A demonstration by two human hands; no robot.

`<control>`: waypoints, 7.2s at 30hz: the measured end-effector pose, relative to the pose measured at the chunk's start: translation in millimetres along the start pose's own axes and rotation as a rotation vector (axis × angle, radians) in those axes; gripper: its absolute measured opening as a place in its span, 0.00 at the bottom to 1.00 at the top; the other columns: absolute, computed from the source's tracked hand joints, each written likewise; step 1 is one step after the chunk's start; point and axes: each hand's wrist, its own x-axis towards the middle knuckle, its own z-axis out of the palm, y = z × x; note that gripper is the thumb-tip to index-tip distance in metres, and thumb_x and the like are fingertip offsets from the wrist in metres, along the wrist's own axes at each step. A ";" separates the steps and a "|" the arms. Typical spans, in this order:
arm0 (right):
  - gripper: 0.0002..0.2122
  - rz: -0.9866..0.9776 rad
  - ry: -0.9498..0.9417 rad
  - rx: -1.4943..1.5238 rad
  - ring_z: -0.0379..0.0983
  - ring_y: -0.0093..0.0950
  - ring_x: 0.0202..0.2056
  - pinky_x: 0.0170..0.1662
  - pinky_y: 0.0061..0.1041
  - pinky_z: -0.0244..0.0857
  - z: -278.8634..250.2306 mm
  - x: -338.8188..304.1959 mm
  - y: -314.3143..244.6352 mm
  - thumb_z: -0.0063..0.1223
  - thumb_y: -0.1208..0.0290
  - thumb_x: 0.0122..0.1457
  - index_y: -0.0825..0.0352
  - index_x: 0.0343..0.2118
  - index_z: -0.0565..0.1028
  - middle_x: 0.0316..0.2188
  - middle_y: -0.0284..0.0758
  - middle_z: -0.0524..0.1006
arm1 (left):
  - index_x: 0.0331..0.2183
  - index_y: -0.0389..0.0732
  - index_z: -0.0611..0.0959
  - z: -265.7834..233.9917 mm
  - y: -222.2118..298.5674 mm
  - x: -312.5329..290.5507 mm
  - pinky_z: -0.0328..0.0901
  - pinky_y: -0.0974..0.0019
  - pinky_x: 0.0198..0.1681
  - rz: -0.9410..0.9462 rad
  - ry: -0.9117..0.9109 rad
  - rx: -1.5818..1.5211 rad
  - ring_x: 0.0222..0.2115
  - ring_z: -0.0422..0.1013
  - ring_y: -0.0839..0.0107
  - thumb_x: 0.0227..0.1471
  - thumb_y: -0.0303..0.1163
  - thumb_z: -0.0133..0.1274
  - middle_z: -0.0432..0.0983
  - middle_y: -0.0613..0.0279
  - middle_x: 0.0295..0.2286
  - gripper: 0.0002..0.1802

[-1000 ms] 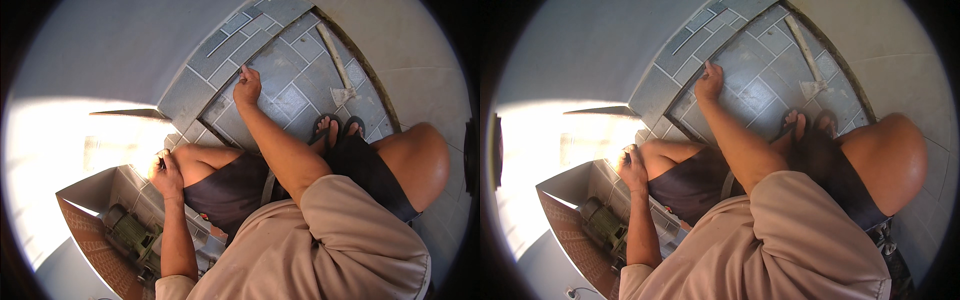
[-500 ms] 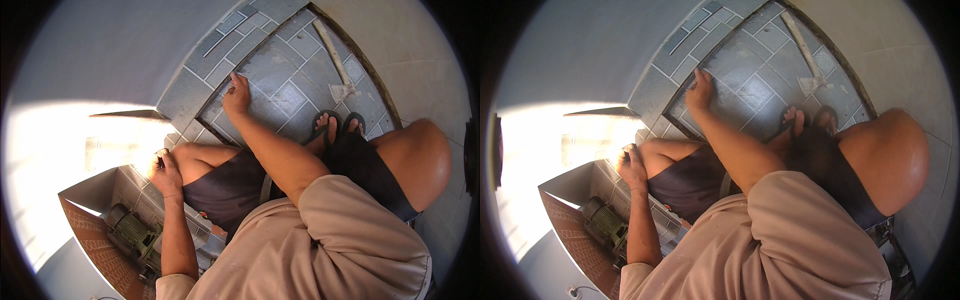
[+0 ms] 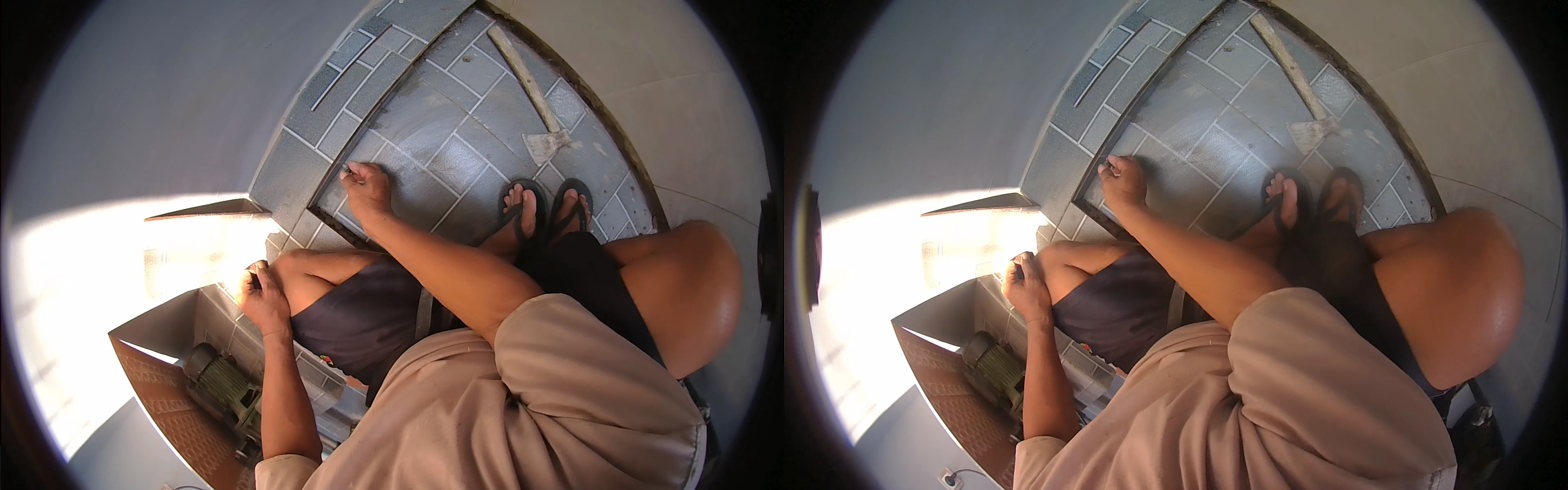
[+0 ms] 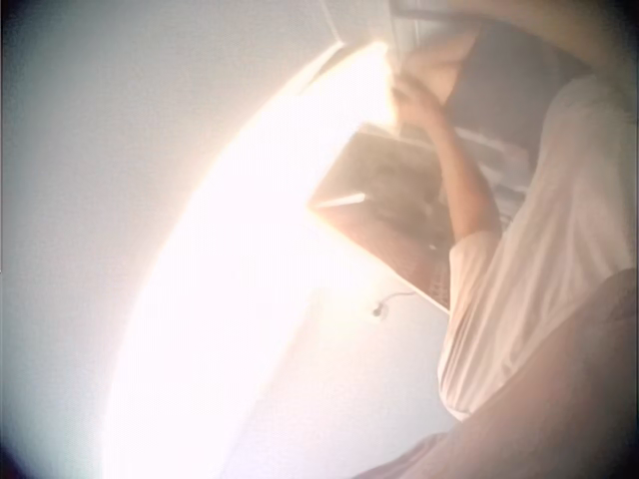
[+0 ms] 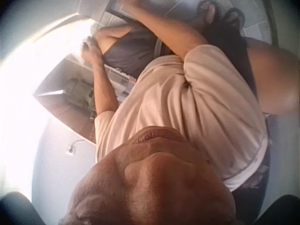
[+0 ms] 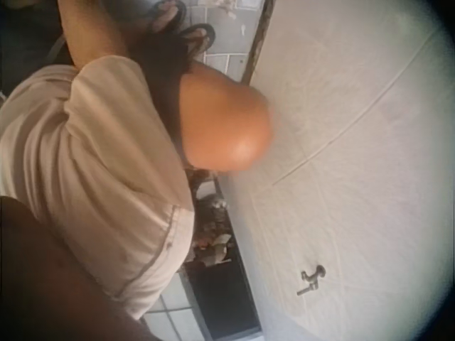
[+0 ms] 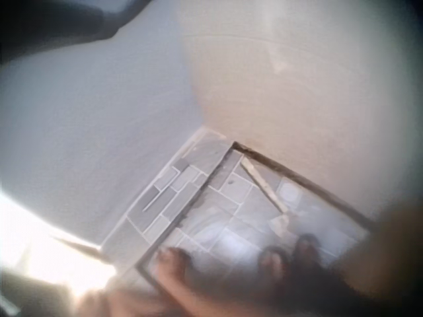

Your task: The person sits on a tiled floor and uses a trowel to apply grout into the gaps between tiles. They then use a wooden stick to smooth and press the grout into the joints, ensuring even coverage.

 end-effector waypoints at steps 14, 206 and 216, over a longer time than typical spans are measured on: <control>0.09 -0.041 0.213 0.314 0.80 0.29 0.31 0.36 0.25 0.75 -152.0 235.5 -70.8 0.56 0.83 0.60 0.71 0.41 0.84 0.34 0.39 0.84 | 0.32 0.31 0.83 3.9 44.3 1.4 0.69 0.67 0.39 -0.038 -0.051 0.228 0.32 0.74 0.75 0.64 0.28 0.56 0.81 0.60 0.28 0.10; 0.12 -0.585 -0.965 -0.764 0.70 0.16 0.30 0.35 0.20 0.66 -59.5 59.5 -154.9 0.60 0.62 0.66 0.65 0.44 0.82 0.32 0.25 0.78 | 0.40 0.36 0.87 -272.7 48.6 -346.3 0.72 0.50 0.47 -0.861 -0.932 0.449 0.41 0.80 0.47 0.44 0.39 0.72 0.84 0.44 0.37 0.24; 0.10 -0.625 -1.076 -0.671 0.70 0.17 0.28 0.33 0.21 0.67 -45.8 18.4 -148.9 0.58 0.68 0.66 0.69 0.44 0.81 0.33 0.29 0.80 | 0.36 0.35 0.83 -205.5 53.0 -414.9 0.71 0.47 0.43 -0.498 -0.416 0.221 0.37 0.77 0.42 0.50 0.40 0.67 0.82 0.46 0.33 0.19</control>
